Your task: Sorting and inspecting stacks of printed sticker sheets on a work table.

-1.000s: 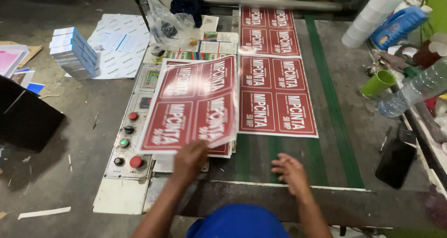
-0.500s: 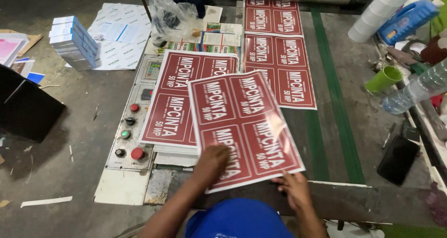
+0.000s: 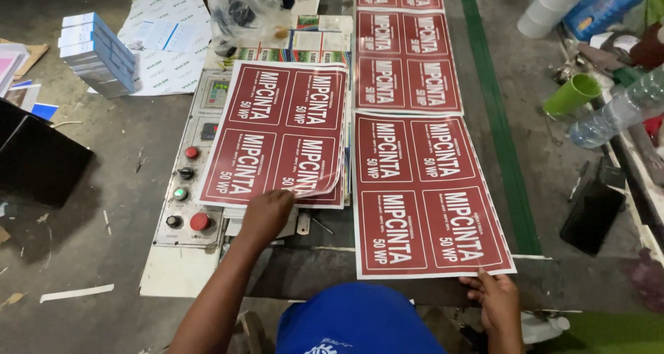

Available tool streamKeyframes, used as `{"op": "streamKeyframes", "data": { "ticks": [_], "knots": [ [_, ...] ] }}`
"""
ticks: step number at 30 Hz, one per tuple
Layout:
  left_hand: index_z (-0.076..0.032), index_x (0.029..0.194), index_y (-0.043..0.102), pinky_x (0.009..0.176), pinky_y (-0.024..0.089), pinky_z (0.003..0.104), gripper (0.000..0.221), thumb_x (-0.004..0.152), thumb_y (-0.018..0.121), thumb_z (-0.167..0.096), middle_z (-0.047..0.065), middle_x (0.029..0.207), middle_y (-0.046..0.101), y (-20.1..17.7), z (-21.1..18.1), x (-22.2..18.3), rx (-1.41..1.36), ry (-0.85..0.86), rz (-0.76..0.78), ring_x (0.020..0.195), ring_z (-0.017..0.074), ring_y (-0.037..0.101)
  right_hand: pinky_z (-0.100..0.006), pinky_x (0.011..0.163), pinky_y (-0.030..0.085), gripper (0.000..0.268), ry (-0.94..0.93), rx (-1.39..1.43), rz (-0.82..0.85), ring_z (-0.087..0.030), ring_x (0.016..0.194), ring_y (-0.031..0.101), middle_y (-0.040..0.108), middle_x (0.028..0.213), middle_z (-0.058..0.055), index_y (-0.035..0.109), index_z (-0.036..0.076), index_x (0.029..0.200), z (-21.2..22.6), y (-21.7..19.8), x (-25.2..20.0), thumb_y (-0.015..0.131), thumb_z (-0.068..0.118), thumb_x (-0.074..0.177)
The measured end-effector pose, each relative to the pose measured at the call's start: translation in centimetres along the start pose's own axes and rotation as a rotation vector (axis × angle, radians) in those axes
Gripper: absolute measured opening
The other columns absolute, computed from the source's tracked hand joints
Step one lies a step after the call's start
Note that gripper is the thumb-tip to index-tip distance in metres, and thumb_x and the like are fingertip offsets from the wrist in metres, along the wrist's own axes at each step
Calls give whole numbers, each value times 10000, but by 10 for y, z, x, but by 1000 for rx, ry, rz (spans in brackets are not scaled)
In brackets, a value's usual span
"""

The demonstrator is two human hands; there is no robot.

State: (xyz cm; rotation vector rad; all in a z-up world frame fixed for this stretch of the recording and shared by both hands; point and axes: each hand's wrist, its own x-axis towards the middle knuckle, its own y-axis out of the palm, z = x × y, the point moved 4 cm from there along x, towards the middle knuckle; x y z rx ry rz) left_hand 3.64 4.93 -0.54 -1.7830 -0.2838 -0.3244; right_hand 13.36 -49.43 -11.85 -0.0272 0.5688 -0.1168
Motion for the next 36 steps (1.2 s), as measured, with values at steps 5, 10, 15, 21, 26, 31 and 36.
{"op": "streamKeyframes", "data": {
  "ticks": [5,10,15,21,26,31,36],
  "knots": [
    [-99,918,748,703,581,414,124,947,699,-209,85,875,773,-44,-6,13,-13,-215,-11,802,265,741,-314,551,501,325,-60,14,71,-243,832,732,729,1099,-139,589,26,1322,4,21,0,569,164,1028],
    [-82,992,770,687,567,458,137,932,719,-195,118,970,763,-61,-1,14,-144,-202,-79,819,338,717,-301,531,478,282,-133,22,10,-253,827,734,728,1127,-160,582,11,1292,27,48,9,569,140,1041],
    [-83,1012,762,684,595,420,143,939,703,-191,103,983,767,-63,0,11,-226,-283,-122,799,301,742,-300,519,502,281,-171,33,114,-235,829,749,726,1098,-160,568,-2,1282,47,73,45,557,146,1043],
    [-66,1009,759,629,586,411,138,953,720,-186,125,898,763,-71,2,17,-169,-360,-237,736,285,736,-321,542,513,302,-138,61,157,-242,860,741,716,1100,-139,553,29,1306,86,111,89,559,207,1061],
    [-37,1047,735,651,588,402,112,988,717,-130,138,919,756,-91,-2,12,-169,-287,-485,769,269,733,-325,562,532,369,-86,103,215,-241,870,741,738,1145,-177,536,25,1354,76,112,91,538,262,1072],
    [-41,1070,743,728,625,390,167,914,685,-20,164,1055,774,-47,-35,0,-139,-18,-459,911,289,769,-325,531,509,476,-48,1,332,-233,828,745,774,1138,-172,597,47,1429,28,129,43,585,235,991],
    [-11,1123,707,882,584,446,270,858,685,-58,174,1162,720,5,-117,-1,-300,115,-310,1066,335,708,-289,567,526,455,-133,-145,693,-198,852,755,774,1156,-121,603,77,1372,19,190,-25,645,250,953]
  ]
}}
